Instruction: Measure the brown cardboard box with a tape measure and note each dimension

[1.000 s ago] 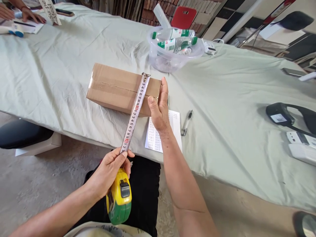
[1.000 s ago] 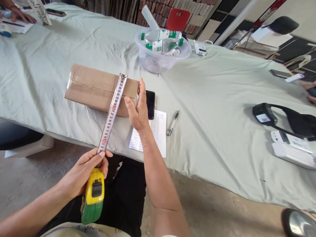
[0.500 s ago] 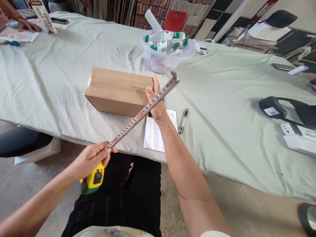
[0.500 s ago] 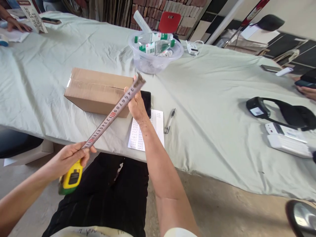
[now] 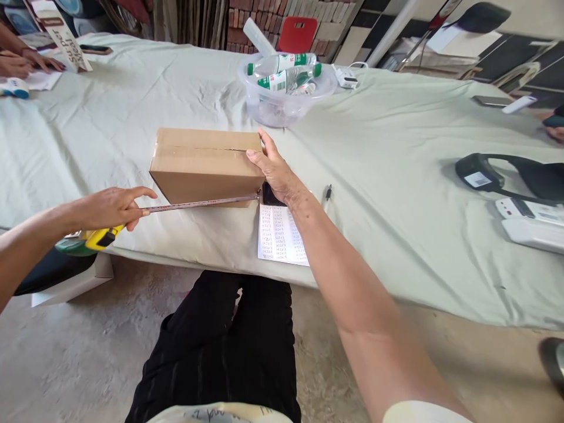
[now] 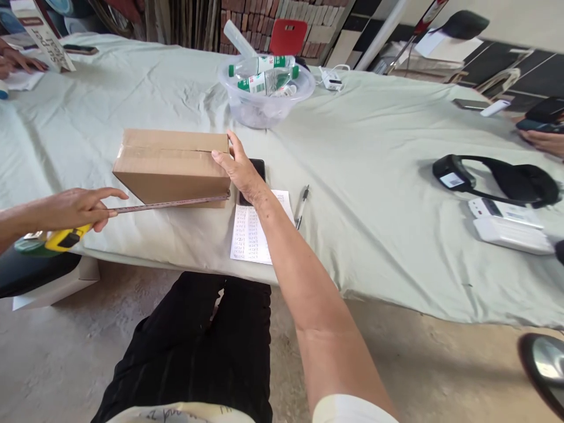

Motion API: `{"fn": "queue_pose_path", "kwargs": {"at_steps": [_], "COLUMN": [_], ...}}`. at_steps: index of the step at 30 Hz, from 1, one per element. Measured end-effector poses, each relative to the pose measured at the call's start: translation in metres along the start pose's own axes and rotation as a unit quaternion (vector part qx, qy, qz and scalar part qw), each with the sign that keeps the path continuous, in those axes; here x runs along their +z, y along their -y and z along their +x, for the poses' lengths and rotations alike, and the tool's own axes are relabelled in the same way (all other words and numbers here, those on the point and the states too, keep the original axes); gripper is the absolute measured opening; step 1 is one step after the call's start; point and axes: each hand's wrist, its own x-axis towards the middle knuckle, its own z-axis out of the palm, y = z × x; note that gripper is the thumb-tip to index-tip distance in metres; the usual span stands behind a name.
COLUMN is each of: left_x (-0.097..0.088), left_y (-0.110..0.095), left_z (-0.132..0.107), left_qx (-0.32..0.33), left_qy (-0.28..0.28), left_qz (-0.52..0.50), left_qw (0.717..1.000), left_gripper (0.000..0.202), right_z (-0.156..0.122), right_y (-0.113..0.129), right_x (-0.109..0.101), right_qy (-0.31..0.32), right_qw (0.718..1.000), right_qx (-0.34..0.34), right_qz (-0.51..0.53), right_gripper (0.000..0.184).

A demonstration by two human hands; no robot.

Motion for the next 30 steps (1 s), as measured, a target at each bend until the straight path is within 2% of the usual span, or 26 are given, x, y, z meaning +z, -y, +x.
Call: {"fn": "queue_pose_path", "kwargs": {"at_steps": [5, 8, 13, 17, 23, 27, 30], "left_x": [-0.013, -0.017, -0.025, -0.032, -0.044, -0.048, -0.049], "left_y": [-0.011, -0.011, -0.007, -0.003, 0.014, 0.019, 0.019], "left_z": [0.010, 0.014, 0.015, 0.022, 0.048, 0.055, 0.056], "left_qx": [0.011, 0.035, 0.041, 0.053, 0.030, 0.045, 0.062], "left_qy": [0.011, 0.009, 0.018, 0.038, 0.117, 0.129, 0.138], "left_qz": [0.029, 0.050, 0.057, 0.020, -0.078, -0.100, -0.082], "left_qw": [0.999, 0.998, 0.997, 0.998, 0.990, 0.986, 0.985], "left_gripper": [0.042, 0.039, 0.041, 0.043, 0.037, 0.053, 0.055], "right_z": [0.000, 0.002, 0.005, 0.003, 0.001, 0.002, 0.002], "right_y": [0.000, -0.002, -0.004, -0.002, 0.001, 0.002, 0.001], "right_x": [0.000, -0.001, -0.002, -0.002, -0.002, -0.002, -0.004], "right_qy": [-0.004, 0.004, 0.008, 0.007, -0.003, 0.000, -0.004], "right_qw": [1.000, 1.000, 1.000, 1.000, 1.000, 0.999, 0.998], "right_qx": [-0.008, -0.011, -0.009, -0.005, 0.013, 0.022, 0.028], "right_qz": [-0.017, -0.019, -0.015, -0.017, -0.023, -0.041, -0.055], "right_gripper": [0.094, 0.095, 0.096, 0.094, 0.096, 0.097, 0.098]}}
